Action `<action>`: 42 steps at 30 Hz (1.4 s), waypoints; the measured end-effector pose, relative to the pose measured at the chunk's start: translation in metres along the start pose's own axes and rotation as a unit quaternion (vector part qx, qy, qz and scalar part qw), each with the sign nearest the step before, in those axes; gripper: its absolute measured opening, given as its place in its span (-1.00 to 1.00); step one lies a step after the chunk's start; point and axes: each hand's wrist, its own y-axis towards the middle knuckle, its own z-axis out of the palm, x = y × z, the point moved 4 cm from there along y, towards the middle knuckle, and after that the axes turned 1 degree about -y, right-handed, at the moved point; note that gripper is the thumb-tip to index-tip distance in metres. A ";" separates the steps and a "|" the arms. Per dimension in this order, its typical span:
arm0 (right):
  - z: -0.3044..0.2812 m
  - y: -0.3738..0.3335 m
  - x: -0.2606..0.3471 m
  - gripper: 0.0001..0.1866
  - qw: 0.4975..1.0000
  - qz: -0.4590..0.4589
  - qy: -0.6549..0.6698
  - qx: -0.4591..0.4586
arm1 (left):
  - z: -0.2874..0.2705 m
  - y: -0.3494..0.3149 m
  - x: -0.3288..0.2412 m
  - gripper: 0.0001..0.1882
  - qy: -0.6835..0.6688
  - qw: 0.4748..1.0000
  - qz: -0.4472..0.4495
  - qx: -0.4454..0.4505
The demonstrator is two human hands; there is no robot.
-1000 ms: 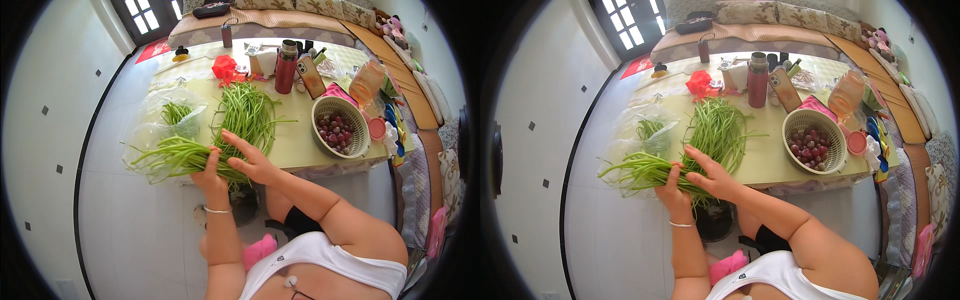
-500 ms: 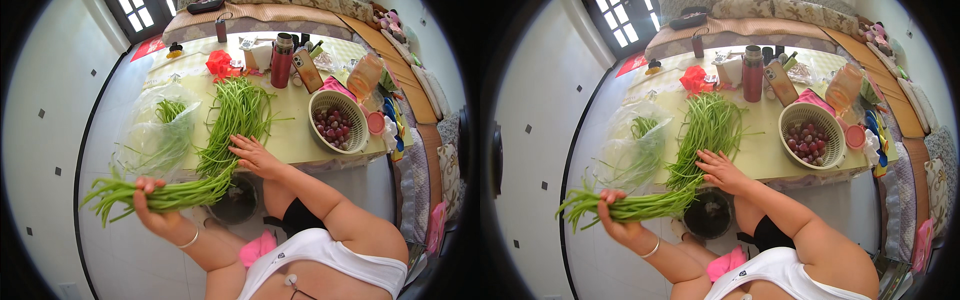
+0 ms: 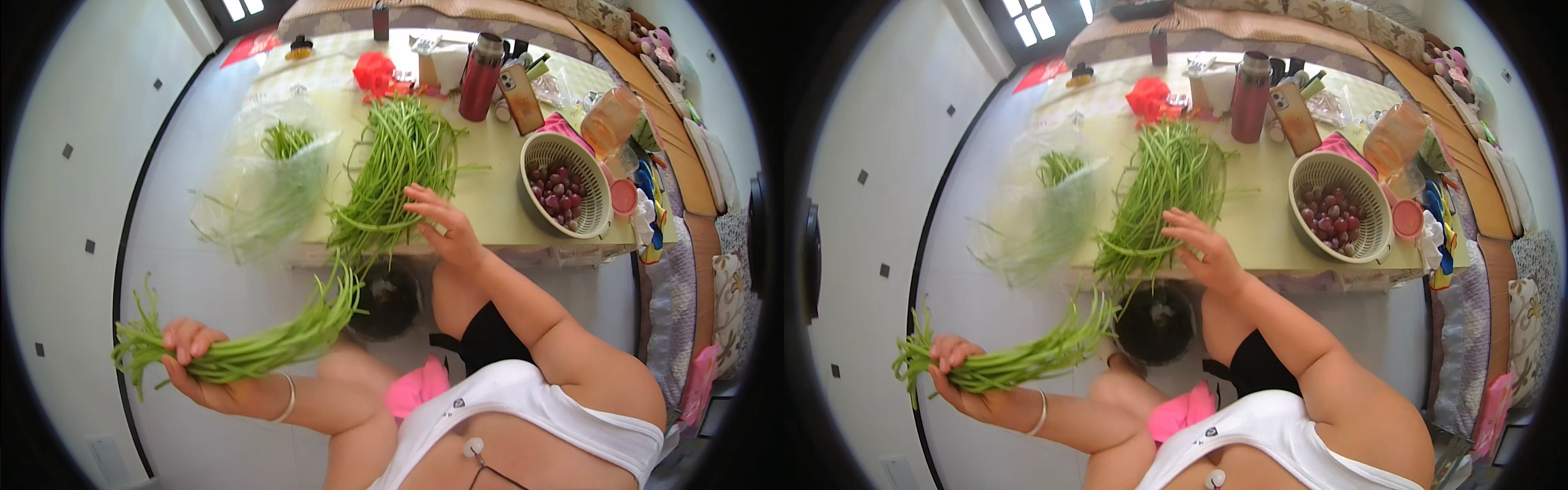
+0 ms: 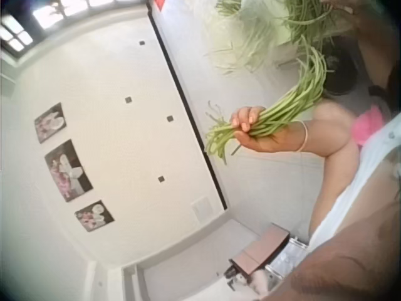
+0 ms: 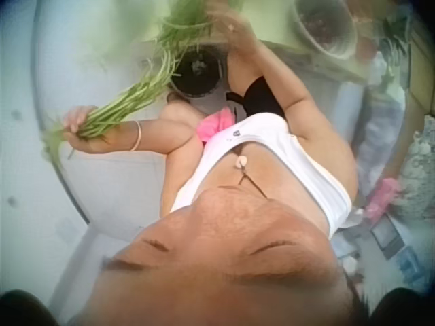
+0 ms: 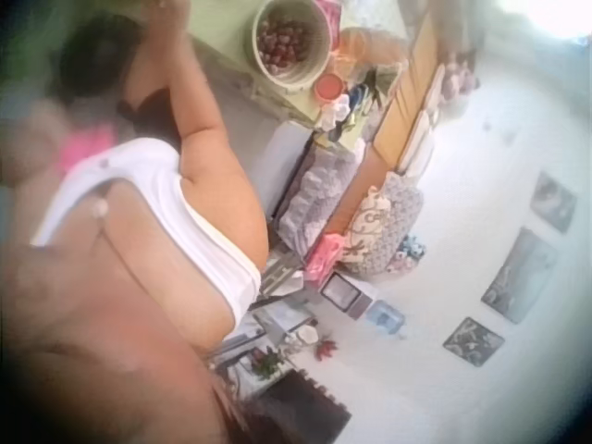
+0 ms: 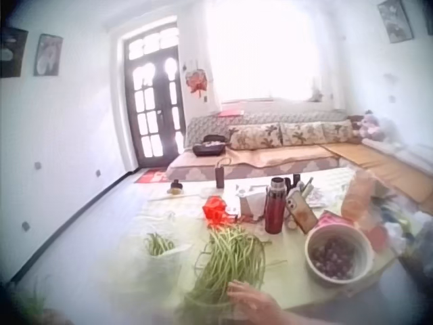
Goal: The person handles a bunch of long green vegetables by hand and peels grapes one at a time, placing them into a small bowl.
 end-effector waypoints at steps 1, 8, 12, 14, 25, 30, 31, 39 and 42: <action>-0.004 -0.004 0.008 -0.61 1.000 0.006 -0.002 -0.018 | -0.004 0.000 -0.002 -0.80 0.016 1.000 0.004 -0.004; 0.045 -0.025 0.025 -0.86 0.964 0.119 0.097 0.215 | -0.024 0.011 -0.010 -0.76 0.118 0.992 0.028 -0.038; 0.130 -0.046 -0.011 -0.78 0.834 0.133 -0.076 0.529 | -0.027 0.012 -0.013 -0.80 0.135 0.989 0.025 -0.049; 0.192 -0.052 -0.041 -0.73 0.687 0.054 -0.199 0.697 | -0.026 0.013 -0.013 -0.80 0.142 0.988 0.032 -0.055; 0.269 -0.156 -0.143 -0.76 0.601 0.164 -0.352 0.699 | -0.028 0.013 -0.016 -0.71 0.142 0.987 0.036 -0.070; 0.254 -0.152 -0.127 -0.77 0.600 0.174 -0.361 0.693 | -0.030 0.013 -0.014 -0.77 0.194 0.978 0.015 -0.070; 0.256 -0.148 -0.119 -0.78 0.613 0.168 -0.354 0.686 | -0.032 0.013 -0.012 -0.78 0.207 0.976 0.011 -0.071; 0.154 -0.034 0.019 -0.82 0.783 0.106 -0.263 0.553 | -0.045 0.018 0.008 -0.70 0.256 0.963 -0.019 -0.084; 0.080 0.011 0.072 -0.86 0.888 0.107 -0.107 0.435 | -0.040 0.018 0.029 -0.65 0.299 0.948 -0.052 -0.093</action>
